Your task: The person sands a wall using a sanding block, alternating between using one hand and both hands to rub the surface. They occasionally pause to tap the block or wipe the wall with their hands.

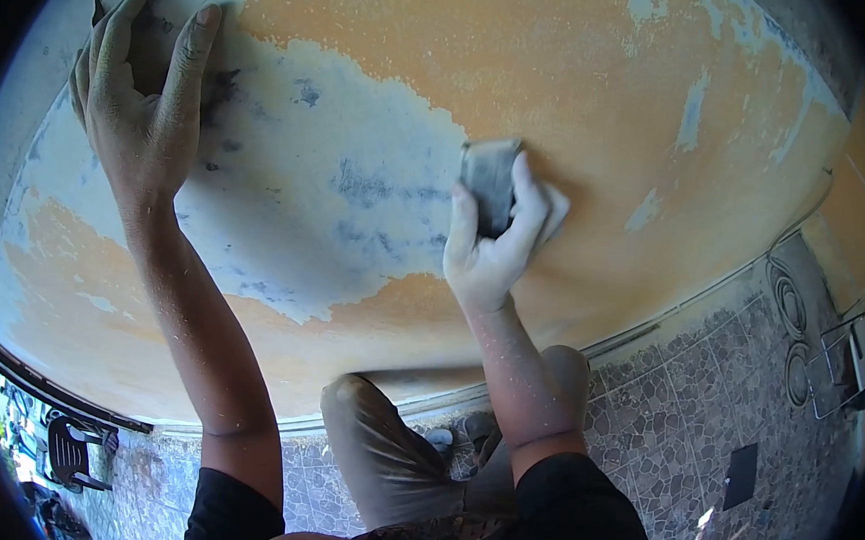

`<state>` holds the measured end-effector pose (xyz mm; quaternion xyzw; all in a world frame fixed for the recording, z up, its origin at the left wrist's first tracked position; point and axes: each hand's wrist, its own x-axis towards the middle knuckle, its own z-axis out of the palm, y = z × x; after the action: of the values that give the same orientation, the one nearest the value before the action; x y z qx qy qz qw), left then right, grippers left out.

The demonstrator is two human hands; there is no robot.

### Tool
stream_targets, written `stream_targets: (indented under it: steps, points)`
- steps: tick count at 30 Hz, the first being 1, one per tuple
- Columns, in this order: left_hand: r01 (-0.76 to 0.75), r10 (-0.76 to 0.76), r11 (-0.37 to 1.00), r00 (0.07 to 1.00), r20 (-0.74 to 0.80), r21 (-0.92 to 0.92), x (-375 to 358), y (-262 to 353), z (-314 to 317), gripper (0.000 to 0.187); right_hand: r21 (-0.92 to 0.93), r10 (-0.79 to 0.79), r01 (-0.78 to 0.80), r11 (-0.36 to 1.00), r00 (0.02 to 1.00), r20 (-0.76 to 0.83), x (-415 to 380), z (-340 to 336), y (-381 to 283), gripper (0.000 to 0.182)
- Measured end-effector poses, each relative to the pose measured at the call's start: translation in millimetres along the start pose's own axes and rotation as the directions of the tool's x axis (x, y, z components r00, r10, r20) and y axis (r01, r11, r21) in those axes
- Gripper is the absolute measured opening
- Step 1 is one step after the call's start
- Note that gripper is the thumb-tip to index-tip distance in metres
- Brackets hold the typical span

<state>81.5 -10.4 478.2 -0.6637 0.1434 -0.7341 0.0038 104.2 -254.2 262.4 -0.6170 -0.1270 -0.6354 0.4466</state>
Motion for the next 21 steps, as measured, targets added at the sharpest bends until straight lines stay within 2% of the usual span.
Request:
stream_targets:
  steps: [3,5,7,8,9,10,12,15,16,18,21]
  points:
    - [0.011,-0.011,1.000,1.000,0.020,-0.010,0.4,2.6,-1.8,0.062,-0.086,-0.093,0.106,0.991,0.986,0.136,-158.8,-29.3,49.9,0.072]
    - [0.026,-0.026,1.000,0.999,0.019,-0.009,-0.3,5.9,-2.8,0.062,-0.125,-0.034,0.062,0.990,0.975,0.219,-218.1,-53.0,69.3,0.073]
    - [0.025,-0.025,1.000,0.999,0.021,-0.008,4.7,5.0,-2.3,0.062,-0.087,-0.002,0.016,0.996,0.988,0.153,-178.3,-36.9,59.5,0.072]
    - [0.019,-0.019,1.000,0.999,0.037,-0.004,2.9,4.2,-4.0,0.063,-0.060,0.054,-0.048,0.997,0.992,0.113,-146.4,-34.1,42.4,0.071]
    - [0.012,-0.012,1.000,0.999,0.050,-0.003,1.7,3.3,-4.3,0.063,-0.066,0.042,-0.037,0.997,0.997,0.066,-91.1,-23.2,23.2,0.067]
    - [0.015,-0.015,1.000,0.998,0.060,-0.005,2.0,2.3,-3.7,0.063,0.025,0.059,-0.059,0.998,0.998,-0.019,-45.5,-8.9,13.6,0.063]
    - [0.024,-0.022,0.999,0.998,0.059,-0.033,0.4,-0.2,-5.4,0.065,0.124,0.066,-0.059,0.991,0.996,-0.060,33.0,8.8,-6.3,0.062]
    - [0.098,-0.092,0.994,0.991,0.095,-0.055,0.3,2.7,-8.4,0.069,0.105,0.013,-0.004,0.994,0.996,-0.092,55.9,26.7,-24.6,0.063]
    - [0.104,-0.099,0.994,0.990,0.101,-0.045,-1.4,3.1,-9.2,0.069,-0.082,-0.054,0.050,0.995,0.998,-0.045,36.5,21.5,-28.4,0.063]
    - [0.115,-0.109,0.991,0.991,0.077,-0.074,-1.0,3.9,-8.0,0.070,-0.092,-0.075,0.076,0.993,0.997,0.013,-40.2,12.6,-15.3,0.062]
    - [0.109,-0.101,0.991,0.990,0.096,-0.081,1.6,7.9,-8.2,0.071,-0.055,-0.055,0.060,0.997,0.994,0.100,-196.4,-18.3,42.7,0.067]
